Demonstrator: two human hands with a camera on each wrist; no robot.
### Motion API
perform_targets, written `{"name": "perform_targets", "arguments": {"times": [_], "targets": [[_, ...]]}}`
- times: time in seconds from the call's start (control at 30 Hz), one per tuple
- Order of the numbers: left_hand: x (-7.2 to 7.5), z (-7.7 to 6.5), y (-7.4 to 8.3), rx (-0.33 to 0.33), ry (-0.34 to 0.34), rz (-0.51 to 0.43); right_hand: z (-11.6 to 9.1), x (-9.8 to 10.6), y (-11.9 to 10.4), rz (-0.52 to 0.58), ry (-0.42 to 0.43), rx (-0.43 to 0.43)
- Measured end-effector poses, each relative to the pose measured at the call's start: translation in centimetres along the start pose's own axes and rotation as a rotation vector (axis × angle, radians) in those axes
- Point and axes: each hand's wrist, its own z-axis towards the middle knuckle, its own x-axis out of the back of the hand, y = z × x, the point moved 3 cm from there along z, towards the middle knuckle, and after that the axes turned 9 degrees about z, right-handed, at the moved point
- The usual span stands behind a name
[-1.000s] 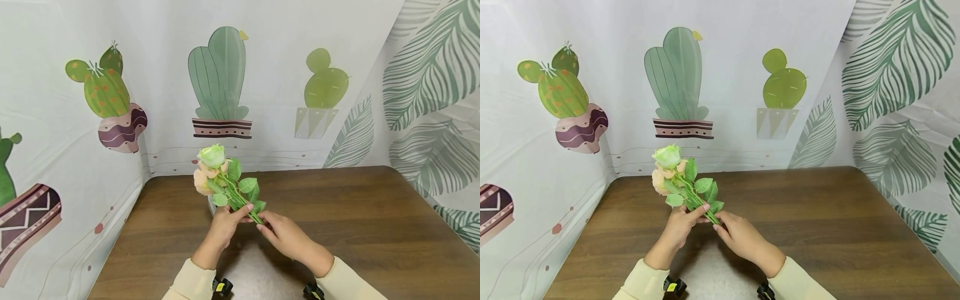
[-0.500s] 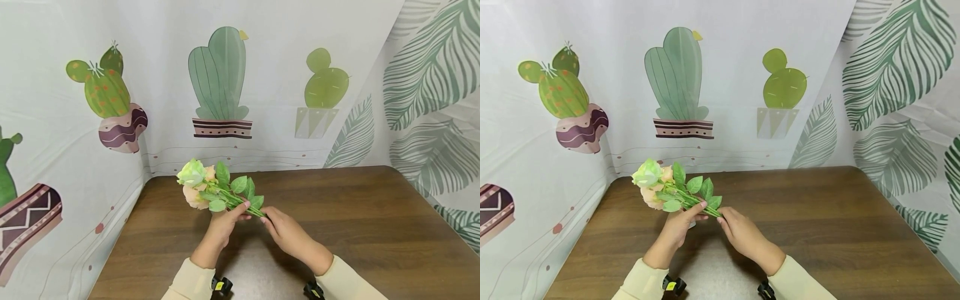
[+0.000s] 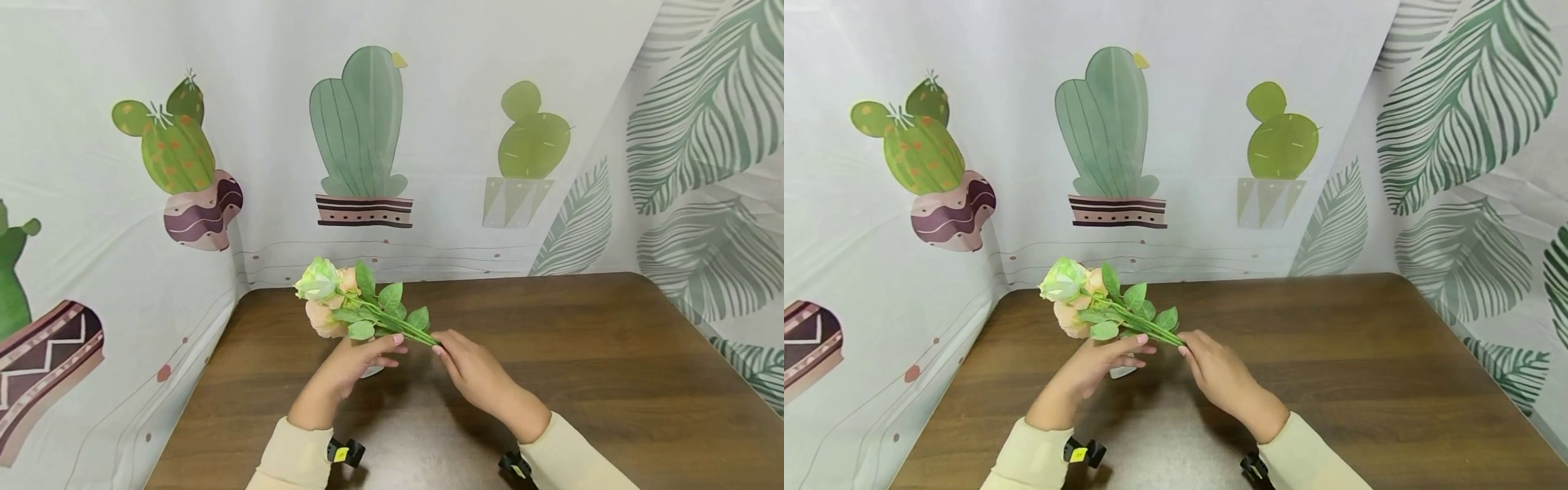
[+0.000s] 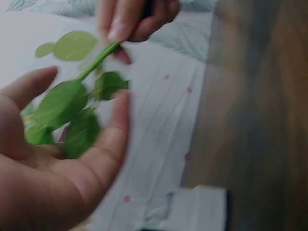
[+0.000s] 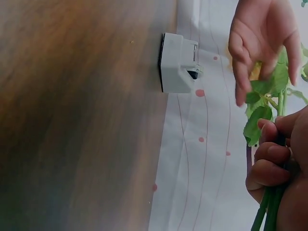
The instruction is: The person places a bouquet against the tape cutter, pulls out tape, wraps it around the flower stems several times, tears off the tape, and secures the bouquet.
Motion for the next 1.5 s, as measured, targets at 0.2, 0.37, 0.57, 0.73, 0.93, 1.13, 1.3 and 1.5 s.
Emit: {"name": "perform_targets", "arguments": {"times": [0.2, 0.37, 0.57, 0.73, 0.93, 1.13, 1.3, 1.5], "targets": [[2.3, -1.3, 0.5, 0.103, 0.002, 0.248, 0.1, 0.1, 0.1, -0.019, 0.007, 0.014], [2.7, -2.8, 1.6, 0.148, -0.114, 0.402, 0.1, 0.0, 0.1, -0.026, -0.026, 0.001], [-0.1, -3.9, 3.5, 0.030, -0.395, 0.348, 0.1, -0.7, -0.1, -0.045, -0.076, 0.017], [-3.1, -4.3, 5.2, -0.174, -0.358, 0.367, 0.0, -1.1, -1.0, -0.002, -0.141, 0.047], [-4.2, -3.8, 5.5, -0.291, -0.150, 0.515, -0.3, -1.4, -2.4, 0.042, -0.252, 0.074], [-4.6, -3.9, 4.5, -0.261, -0.154, 0.831, -0.3, -1.6, -3.5, 0.031, -0.277, 0.115], [-5.0, -4.1, 3.9, -0.204, -0.125, 1.042, -0.4, -1.4, -4.0, 0.011, -0.307, 0.154], [-4.6, -4.5, 3.5, -0.223, -0.017, 1.276, -0.2, -1.4, -3.9, 0.015, -0.307, 0.153]]}}
